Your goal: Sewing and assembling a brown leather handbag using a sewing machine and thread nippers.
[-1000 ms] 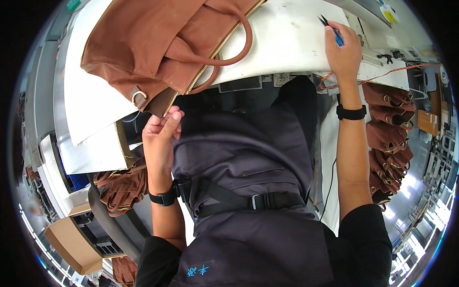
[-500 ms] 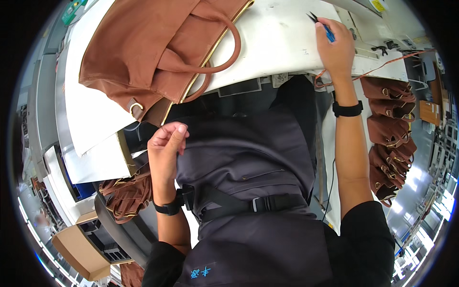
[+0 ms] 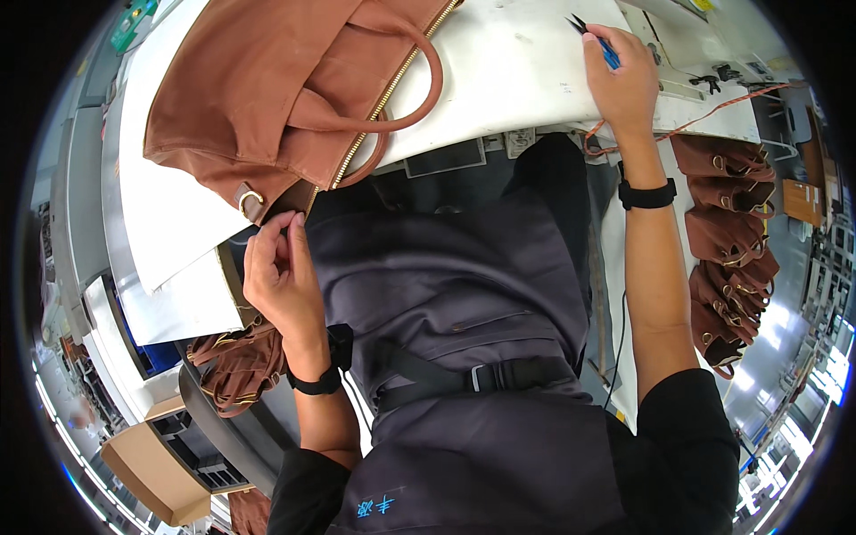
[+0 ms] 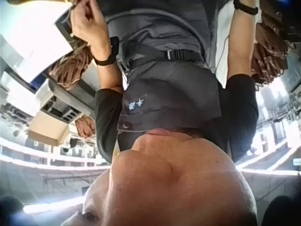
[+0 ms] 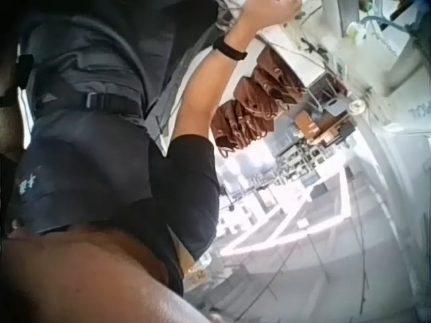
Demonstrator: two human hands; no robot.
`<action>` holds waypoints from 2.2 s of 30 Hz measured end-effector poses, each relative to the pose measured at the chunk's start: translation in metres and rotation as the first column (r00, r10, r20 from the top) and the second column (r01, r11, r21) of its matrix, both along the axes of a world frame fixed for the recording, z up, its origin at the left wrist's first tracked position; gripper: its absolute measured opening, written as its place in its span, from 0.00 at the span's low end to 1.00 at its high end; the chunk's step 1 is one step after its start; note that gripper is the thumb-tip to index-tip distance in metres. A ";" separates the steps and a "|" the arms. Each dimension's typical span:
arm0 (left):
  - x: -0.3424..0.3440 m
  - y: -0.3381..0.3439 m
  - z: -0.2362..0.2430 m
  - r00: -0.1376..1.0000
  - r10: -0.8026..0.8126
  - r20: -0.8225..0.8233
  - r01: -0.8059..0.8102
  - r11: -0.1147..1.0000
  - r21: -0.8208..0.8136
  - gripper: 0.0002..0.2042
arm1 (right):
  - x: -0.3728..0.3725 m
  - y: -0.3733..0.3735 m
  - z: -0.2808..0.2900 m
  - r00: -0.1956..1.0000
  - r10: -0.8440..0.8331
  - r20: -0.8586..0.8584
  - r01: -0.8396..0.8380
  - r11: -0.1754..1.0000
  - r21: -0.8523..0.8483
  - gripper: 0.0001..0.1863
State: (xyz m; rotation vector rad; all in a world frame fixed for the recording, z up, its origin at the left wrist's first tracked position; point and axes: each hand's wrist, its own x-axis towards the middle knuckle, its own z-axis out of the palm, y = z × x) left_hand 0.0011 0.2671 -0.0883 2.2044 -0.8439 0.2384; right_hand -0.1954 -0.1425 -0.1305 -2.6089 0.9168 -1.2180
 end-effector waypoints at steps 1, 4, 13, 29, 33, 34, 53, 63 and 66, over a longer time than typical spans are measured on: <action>0.000 0.000 0.000 1.000 0.005 0.004 -0.005 1.000 0.026 0.05 | 0.000 0.000 0.001 1.000 0.000 -0.003 0.000 1.000 -0.001 0.12; -0.001 -0.001 -0.002 0.999 -0.004 0.039 0.000 0.996 0.084 0.05 | -0.002 -0.001 0.002 1.000 -0.006 -0.016 0.006 1.000 -0.007 0.12; -0.006 0.006 -0.005 0.990 -0.119 -0.074 0.125 0.989 0.076 0.05 | -0.001 -0.004 0.000 1.000 0.024 -0.003 -0.024 1.000 -0.002 0.12; 0.022 -0.037 0.033 0.859 -0.306 0.410 0.197 0.938 0.286 0.23 | 0.000 0.003 0.002 0.999 0.011 0.045 -0.007 0.995 -0.097 0.10; 0.029 -0.040 0.033 0.864 -0.384 0.326 0.280 0.904 0.322 0.25 | 0.003 0.006 0.005 0.997 0.032 0.066 -0.025 0.994 -0.104 0.09; 0.030 -0.041 0.033 0.861 -0.395 0.321 0.281 0.895 0.347 0.25 | 0.004 0.007 0.007 0.998 0.009 0.061 -0.004 0.995 -0.096 0.08; 0.067 -0.044 0.102 0.908 -0.186 -0.375 -0.099 0.775 -0.624 0.17 | 0.003 0.011 0.009 0.998 -0.010 0.057 0.012 1.000 -0.029 0.08; 0.078 0.001 0.103 0.653 -0.525 -0.546 -0.353 0.427 -0.833 0.15 | 0.002 0.010 0.011 1.000 -0.018 -0.005 0.018 0.999 0.037 0.09; 0.086 0.013 0.097 0.511 -0.742 -0.435 -0.264 0.346 -0.900 0.18 | 0.001 0.010 0.012 0.999 -0.018 -0.030 0.019 0.999 0.040 0.10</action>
